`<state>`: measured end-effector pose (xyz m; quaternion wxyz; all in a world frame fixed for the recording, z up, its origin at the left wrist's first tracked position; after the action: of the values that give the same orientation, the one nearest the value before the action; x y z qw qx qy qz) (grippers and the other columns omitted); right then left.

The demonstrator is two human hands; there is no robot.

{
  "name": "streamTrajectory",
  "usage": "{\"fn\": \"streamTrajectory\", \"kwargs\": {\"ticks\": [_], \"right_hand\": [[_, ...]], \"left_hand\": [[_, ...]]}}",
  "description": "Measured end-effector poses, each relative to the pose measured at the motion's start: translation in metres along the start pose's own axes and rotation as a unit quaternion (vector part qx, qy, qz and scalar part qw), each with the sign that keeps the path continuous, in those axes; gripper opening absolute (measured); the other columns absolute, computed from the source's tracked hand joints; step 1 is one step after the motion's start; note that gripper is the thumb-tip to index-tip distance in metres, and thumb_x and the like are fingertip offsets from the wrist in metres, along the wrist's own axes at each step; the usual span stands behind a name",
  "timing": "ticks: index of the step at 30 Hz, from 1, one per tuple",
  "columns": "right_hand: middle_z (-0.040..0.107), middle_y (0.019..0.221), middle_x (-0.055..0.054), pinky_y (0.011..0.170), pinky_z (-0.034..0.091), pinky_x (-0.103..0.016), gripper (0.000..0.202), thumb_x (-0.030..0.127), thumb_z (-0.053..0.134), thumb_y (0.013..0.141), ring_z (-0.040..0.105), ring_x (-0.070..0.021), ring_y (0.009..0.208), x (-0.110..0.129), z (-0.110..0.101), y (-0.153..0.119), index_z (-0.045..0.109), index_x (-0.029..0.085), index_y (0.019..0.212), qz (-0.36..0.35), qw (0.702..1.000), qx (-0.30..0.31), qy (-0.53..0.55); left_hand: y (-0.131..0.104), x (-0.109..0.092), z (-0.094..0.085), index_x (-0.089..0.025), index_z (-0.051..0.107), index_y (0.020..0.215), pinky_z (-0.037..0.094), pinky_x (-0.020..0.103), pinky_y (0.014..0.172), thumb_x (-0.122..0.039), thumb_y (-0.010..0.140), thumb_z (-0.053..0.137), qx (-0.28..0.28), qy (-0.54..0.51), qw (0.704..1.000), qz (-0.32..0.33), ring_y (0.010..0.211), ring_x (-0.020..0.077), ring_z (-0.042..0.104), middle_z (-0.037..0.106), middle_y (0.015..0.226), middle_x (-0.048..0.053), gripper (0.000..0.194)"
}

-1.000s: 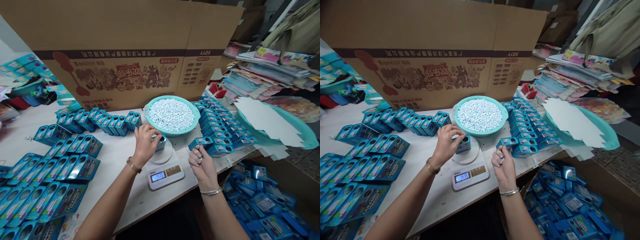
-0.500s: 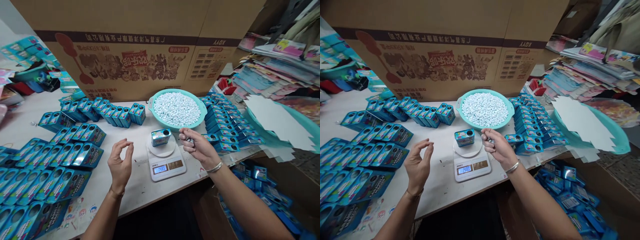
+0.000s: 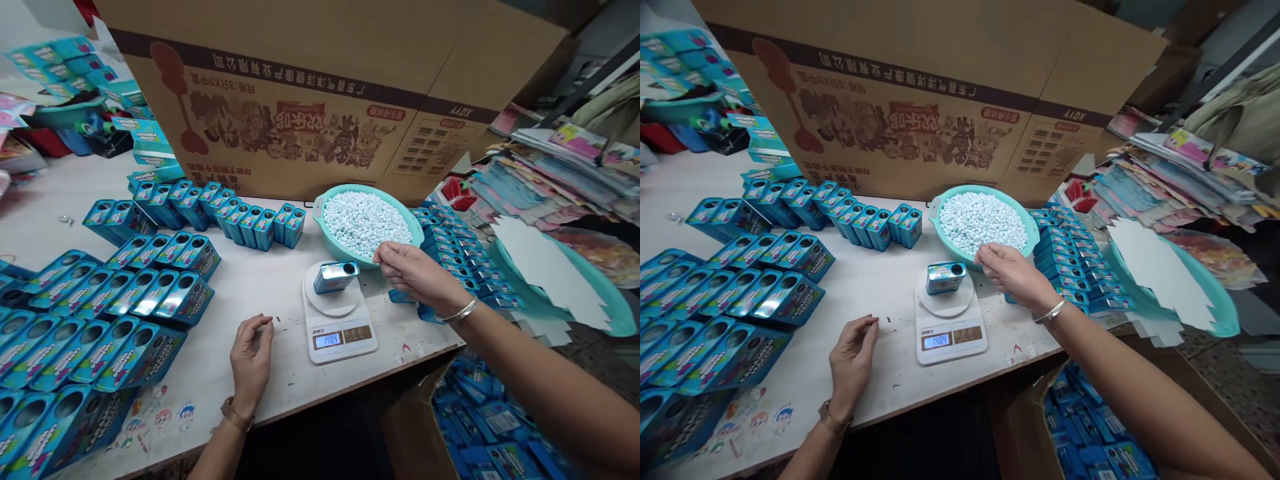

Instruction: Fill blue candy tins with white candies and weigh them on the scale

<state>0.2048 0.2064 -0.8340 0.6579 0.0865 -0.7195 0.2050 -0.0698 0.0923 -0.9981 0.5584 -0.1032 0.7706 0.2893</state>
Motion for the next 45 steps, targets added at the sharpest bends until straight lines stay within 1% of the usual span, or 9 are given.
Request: {"fn": "streamTrajectory", "kwargs": {"ticks": [4, 7, 10, 14, 20, 28, 35, 42, 45], "right_hand": [[0.034, 0.059, 0.007, 0.044, 0.020, -0.022, 0.035, 0.054, 0.054, 0.088, 0.025, -0.0084, 0.048, 0.011, 0.001, 0.009, 0.056, 0.019, 0.085, -0.037, 0.982, 0.032, -0.180], [0.052, 0.072, -0.001, 0.059, 0.033, -0.027, 0.027, 0.042, 0.048, 0.092, 0.044, -0.0137, 0.064, 0.014, 0.008, 0.016, 0.056, 0.019, 0.081, -0.103, 0.916, 0.007, -0.387], [0.060, 0.080, -0.004, 0.067, 0.034, -0.030, 0.018, 0.033, 0.045, 0.094, 0.052, -0.0187, 0.074, 0.010, 0.019, 0.023, 0.056, 0.020, 0.088, -0.086, 0.844, -0.007, -0.530], [0.065, 0.087, -0.007, 0.066, 0.033, -0.030, 0.018, 0.033, 0.047, 0.094, 0.056, -0.0222, 0.078, 0.007, 0.027, 0.029, 0.054, 0.022, 0.105, -0.050, 0.804, -0.001, -0.593], [0.066, 0.090, -0.009, 0.067, 0.036, -0.030, 0.019, 0.030, 0.043, 0.095, 0.057, -0.0226, 0.078, 0.007, 0.027, 0.036, 0.051, 0.021, 0.109, -0.066, 0.812, 0.014, -0.580], [0.063, 0.084, -0.005, 0.067, 0.035, -0.031, 0.018, 0.029, 0.038, 0.095, 0.054, -0.0194, 0.074, 0.001, 0.033, 0.043, 0.053, 0.021, 0.089, -0.135, 0.820, -0.024, -0.555], [0.062, 0.081, -0.003, 0.072, 0.041, -0.031, 0.020, 0.026, 0.038, 0.092, 0.057, -0.0188, 0.076, -0.005, 0.027, 0.051, 0.056, 0.020, 0.095, -0.173, 0.886, -0.054, -0.427], [0.063, 0.095, -0.006, 0.082, 0.043, -0.035, 0.017, 0.028, 0.041, 0.091, 0.056, -0.0198, 0.088, -0.005, 0.034, 0.048, 0.057, 0.021, 0.091, -0.183, 0.890, -0.039, -0.416], [0.061, 0.088, -0.004, 0.075, 0.044, -0.033, 0.015, 0.027, 0.045, 0.089, 0.054, -0.0179, 0.082, -0.004, 0.026, 0.047, 0.058, 0.021, 0.091, -0.173, 0.916, -0.059, -0.357]], "left_hand": [[0.001, 0.001, 0.003, -0.021, 0.068, 0.092, 0.052, 0.037, 0.091, -0.041, 0.085, 0.061, 0.011, 0.006, 1.000, 0.004, 0.096, 0.0211, 0.063, 0.066, 0.097, 0.006, 0.023], [0.001, 0.003, 0.004, -0.021, 0.068, 0.092, 0.052, 0.037, 0.091, -0.042, 0.085, 0.061, 0.016, 0.006, 1.000, 0.004, 0.095, 0.0210, 0.063, 0.066, 0.096, 0.005, 0.023], [0.000, 0.004, 0.004, -0.022, 0.068, 0.092, 0.053, 0.036, 0.090, -0.043, 0.085, 0.061, 0.024, 0.008, 1.000, 0.000, 0.094, 0.0206, 0.063, 0.066, 0.096, 0.005, 0.024], [0.000, 0.004, 0.005, -0.022, 0.068, 0.092, 0.052, 0.037, 0.091, -0.045, 0.085, 0.060, 0.034, 0.013, 0.999, -0.006, 0.096, 0.0214, 0.063, 0.067, 0.097, 0.005, 0.025], [0.000, 0.002, 0.005, -0.022, 0.068, 0.092, 0.053, 0.038, 0.091, -0.046, 0.085, 0.059, 0.037, 0.012, 0.999, -0.010, 0.097, 0.0221, 0.062, 0.066, 0.096, 0.005, 0.026], [0.001, 0.002, 0.004, -0.023, 0.068, 0.093, 0.052, 0.038, 0.091, -0.045, 0.085, 0.059, 0.048, 0.015, 0.999, -0.012, 0.097, 0.0222, 0.062, 0.066, 0.097, 0.006, 0.025], [0.001, 0.001, 0.005, -0.022, 0.068, 0.092, 0.052, 0.039, 0.092, -0.045, 0.084, 0.060, 0.046, 0.020, 0.999, -0.010, 0.096, 0.0221, 0.062, 0.067, 0.095, 0.006, 0.025], [0.001, 0.003, 0.005, -0.022, 0.068, 0.092, 0.052, 0.039, 0.091, -0.045, 0.085, 0.060, 0.049, 0.024, 0.998, -0.007, 0.096, 0.0224, 0.062, 0.067, 0.096, 0.006, 0.025], [0.001, 0.003, 0.005, -0.022, 0.067, 0.092, 0.052, 0.040, 0.091, -0.044, 0.085, 0.060, 0.051, 0.028, 0.998, -0.001, 0.095, 0.0222, 0.062, 0.067, 0.095, 0.006, 0.025]]}}
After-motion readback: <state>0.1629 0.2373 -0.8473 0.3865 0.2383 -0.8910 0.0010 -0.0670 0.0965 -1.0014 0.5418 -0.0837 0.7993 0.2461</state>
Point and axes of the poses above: each hand's wrist, its own y-axis towards the middle knuckle, its own z-axis out of the palm, x = y × z, the point moved 2 cm from there along y, towards the middle knuckle
